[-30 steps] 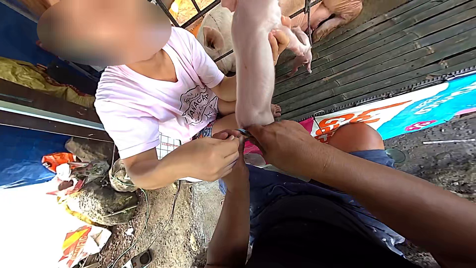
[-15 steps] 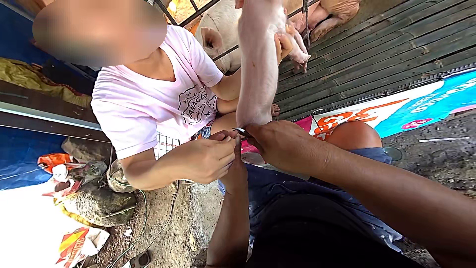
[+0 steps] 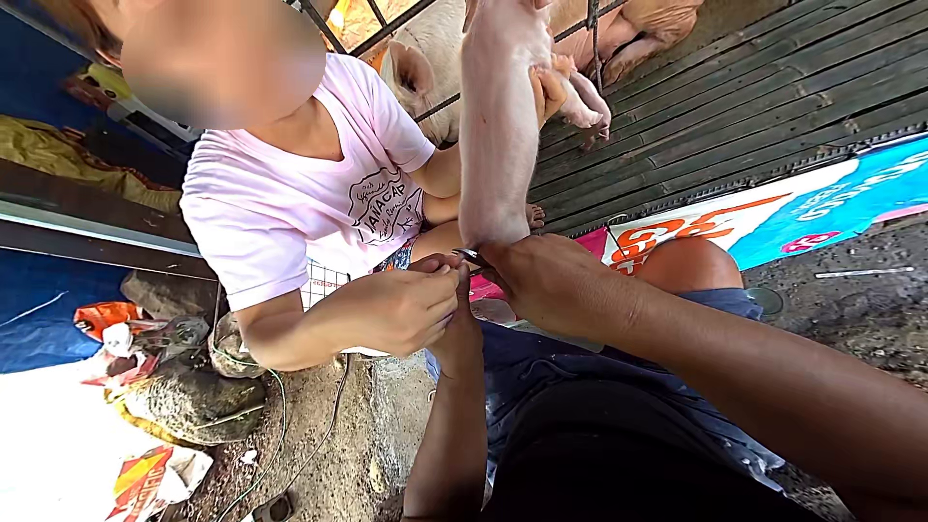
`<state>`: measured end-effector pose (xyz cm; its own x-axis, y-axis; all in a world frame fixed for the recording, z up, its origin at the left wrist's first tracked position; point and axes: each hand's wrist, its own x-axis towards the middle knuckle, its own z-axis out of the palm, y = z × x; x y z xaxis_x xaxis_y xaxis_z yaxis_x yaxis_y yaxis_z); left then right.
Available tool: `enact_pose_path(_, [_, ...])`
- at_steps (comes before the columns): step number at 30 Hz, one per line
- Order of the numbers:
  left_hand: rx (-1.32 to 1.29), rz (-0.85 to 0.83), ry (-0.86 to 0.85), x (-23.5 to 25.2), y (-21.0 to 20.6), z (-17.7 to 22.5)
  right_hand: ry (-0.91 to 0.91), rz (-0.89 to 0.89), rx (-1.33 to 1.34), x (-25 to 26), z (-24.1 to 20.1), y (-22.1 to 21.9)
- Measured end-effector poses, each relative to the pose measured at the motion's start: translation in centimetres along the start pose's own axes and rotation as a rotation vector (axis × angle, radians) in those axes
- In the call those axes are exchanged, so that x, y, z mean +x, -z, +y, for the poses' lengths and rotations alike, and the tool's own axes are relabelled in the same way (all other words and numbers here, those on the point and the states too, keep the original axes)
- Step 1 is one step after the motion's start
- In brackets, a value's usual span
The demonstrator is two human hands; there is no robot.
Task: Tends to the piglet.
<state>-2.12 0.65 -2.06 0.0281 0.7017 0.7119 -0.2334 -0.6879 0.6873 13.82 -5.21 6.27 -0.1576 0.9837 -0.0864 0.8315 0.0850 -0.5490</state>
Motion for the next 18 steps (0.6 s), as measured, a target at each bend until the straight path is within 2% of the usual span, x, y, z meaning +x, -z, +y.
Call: enact_pose_path(18, [-0.021, 0.004, 0.005, 0.2, -0.15, -0.01, -0.005, 0.01, 0.013, 0.1, 0.04, 0.13])
